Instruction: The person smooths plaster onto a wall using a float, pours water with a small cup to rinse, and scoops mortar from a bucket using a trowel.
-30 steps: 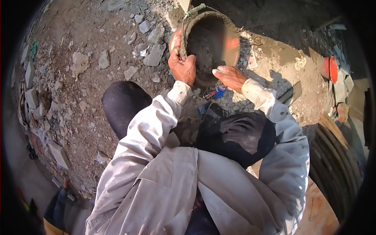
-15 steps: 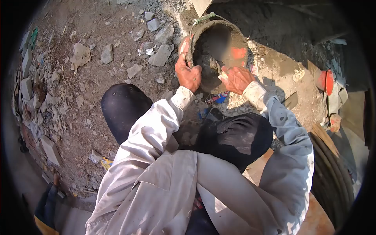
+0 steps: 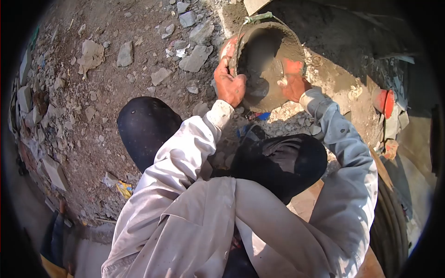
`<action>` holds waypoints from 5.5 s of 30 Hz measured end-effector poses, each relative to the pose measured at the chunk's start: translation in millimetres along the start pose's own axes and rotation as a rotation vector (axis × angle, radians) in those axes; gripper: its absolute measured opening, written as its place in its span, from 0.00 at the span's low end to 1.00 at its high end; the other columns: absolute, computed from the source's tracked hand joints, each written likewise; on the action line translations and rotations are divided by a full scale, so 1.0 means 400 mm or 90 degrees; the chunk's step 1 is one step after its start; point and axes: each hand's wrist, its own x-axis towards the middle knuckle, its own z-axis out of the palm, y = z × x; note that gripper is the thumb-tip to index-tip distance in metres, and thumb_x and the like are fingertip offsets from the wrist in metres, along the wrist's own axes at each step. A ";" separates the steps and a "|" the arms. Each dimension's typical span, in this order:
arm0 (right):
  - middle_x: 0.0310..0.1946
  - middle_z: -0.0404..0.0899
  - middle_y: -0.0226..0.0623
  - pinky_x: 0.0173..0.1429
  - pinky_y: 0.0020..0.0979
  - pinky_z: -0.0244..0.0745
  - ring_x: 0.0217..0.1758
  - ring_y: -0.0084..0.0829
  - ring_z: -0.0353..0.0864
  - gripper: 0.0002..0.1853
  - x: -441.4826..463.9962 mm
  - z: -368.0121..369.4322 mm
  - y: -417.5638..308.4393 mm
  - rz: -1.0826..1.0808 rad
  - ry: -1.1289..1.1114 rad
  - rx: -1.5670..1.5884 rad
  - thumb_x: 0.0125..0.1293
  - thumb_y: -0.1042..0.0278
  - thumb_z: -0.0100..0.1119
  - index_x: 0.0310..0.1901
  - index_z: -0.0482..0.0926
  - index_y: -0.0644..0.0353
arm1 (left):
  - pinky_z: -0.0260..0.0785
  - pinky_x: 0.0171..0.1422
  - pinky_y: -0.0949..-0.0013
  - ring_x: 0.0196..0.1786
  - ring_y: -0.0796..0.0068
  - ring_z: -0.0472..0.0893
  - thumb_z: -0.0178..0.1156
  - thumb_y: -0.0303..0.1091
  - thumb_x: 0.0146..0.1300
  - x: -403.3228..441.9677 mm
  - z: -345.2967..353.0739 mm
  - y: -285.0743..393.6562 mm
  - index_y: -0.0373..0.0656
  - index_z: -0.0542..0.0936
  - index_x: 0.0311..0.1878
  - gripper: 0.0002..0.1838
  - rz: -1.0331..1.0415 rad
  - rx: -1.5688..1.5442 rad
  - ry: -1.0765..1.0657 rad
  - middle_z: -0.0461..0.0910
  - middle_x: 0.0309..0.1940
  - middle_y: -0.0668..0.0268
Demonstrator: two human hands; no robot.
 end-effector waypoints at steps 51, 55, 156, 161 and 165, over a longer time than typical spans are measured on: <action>0.35 0.80 0.48 0.44 0.48 0.77 0.38 0.50 0.83 0.25 -0.241 -0.105 -0.179 0.033 0.286 0.069 0.68 0.54 0.56 0.60 0.74 0.65 | 0.55 0.35 0.77 0.33 0.84 0.60 0.52 0.19 0.45 -0.098 -0.012 0.021 0.37 0.71 0.35 0.11 0.082 0.056 -0.058 0.64 0.28 0.76; 0.45 0.80 0.55 0.56 0.48 0.75 0.49 0.55 0.81 0.26 -0.217 -0.020 -0.111 0.145 0.107 0.110 0.71 0.52 0.52 0.56 0.76 0.69 | 0.56 0.37 0.77 0.33 0.82 0.62 0.50 0.16 0.42 -0.107 0.001 0.047 0.34 0.72 0.36 0.14 0.067 0.008 -0.025 0.71 0.35 0.74; 0.42 0.81 0.59 0.56 0.49 0.75 0.50 0.59 0.81 0.28 0.024 -0.222 -0.110 -0.077 0.090 0.101 0.65 0.60 0.59 0.61 0.68 0.70 | 0.58 0.19 0.73 0.16 0.79 0.67 0.43 0.15 0.60 0.043 -0.054 0.113 0.41 0.70 0.33 0.09 -0.117 -0.157 0.057 0.67 0.19 0.71; 0.38 0.81 0.57 0.54 0.52 0.75 0.46 0.56 0.82 0.26 -0.016 -0.188 -0.230 -0.187 -0.060 0.101 0.63 0.64 0.59 0.60 0.69 0.68 | 0.57 0.18 0.74 0.15 0.81 0.66 0.44 0.15 0.60 0.048 -0.061 0.143 0.41 0.71 0.33 0.10 -0.162 -0.133 0.071 0.66 0.18 0.73; 0.37 0.80 0.58 0.50 0.51 0.77 0.43 0.56 0.82 0.27 -0.152 -0.259 -0.244 -0.231 -0.097 0.182 0.64 0.62 0.59 0.61 0.68 0.68 | 0.57 0.18 0.75 0.17 0.82 0.68 0.47 0.15 0.60 0.044 -0.059 0.137 0.39 0.74 0.37 0.10 -0.172 -0.134 0.035 0.69 0.21 0.74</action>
